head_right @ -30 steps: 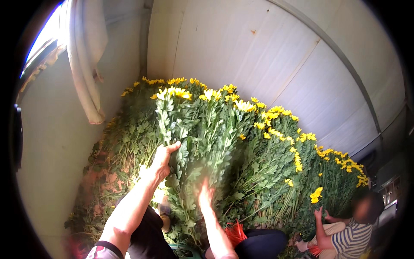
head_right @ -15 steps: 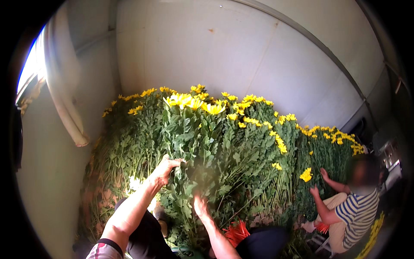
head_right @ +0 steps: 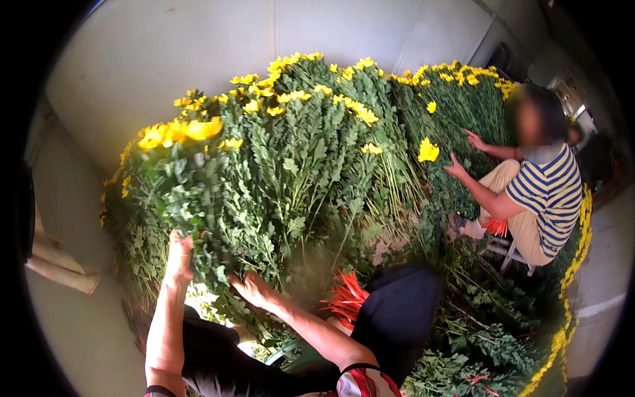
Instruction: The person ties bunches of yellow flowers together by hand using red ties. They gather several flowers from a pile on the floor, align the stems, and wrap a red tie around the stems to secure them.
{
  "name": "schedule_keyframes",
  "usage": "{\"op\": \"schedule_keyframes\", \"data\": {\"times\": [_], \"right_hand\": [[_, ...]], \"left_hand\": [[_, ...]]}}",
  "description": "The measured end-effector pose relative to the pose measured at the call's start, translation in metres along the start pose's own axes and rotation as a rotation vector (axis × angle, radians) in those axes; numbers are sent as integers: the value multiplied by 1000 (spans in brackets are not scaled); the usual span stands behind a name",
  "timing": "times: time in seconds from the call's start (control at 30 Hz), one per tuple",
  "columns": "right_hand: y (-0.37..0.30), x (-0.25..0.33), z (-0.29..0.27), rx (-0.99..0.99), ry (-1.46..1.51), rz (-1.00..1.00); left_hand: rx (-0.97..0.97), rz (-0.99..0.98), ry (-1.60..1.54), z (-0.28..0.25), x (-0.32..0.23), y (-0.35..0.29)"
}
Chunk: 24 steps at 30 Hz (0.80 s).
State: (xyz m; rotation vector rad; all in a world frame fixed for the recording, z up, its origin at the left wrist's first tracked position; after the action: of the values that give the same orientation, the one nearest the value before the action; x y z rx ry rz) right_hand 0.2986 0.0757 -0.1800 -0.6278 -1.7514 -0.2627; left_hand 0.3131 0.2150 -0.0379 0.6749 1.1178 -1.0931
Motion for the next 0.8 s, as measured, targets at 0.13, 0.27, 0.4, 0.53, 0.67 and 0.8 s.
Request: {"op": "schedule_keyframes", "data": {"times": [0.13, 0.27, 0.4, 0.53, 0.67, 0.8], "right_hand": [[1, -53, -120, -530, 423, 69], [-109, -154, -268, -1485, -378, 355], [-61, -139, -260, -1234, -201, 68], [38, -78, -188, -799, -147, -178], [96, -27, -119, -655, -613, -22], [117, -51, -100, -491, -375, 120]], "left_hand": [[-129, -10, -104, -60, 4, -7], [-273, -58, -197, -64, 8, -9], [-308, -80, -132, -39, 0, -15], [-421, -106, -103, -56, 9, -18], [-489, -122, -172, -76, 15, -30], [-511, -111, -227, -83, 5, -36]]}}
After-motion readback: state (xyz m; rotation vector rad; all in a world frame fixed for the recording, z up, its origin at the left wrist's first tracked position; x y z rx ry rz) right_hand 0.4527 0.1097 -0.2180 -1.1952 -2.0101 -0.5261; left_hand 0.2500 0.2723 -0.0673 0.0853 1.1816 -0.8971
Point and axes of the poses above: each hand's wrist, its own y-axis towards the middle knuckle, its own z-axis out of the palm, x = y × z, the point moved 10 cm from there along y, towards the middle knuckle, and after that the axes turned 6 degrees about x, right-handed, at the moved point
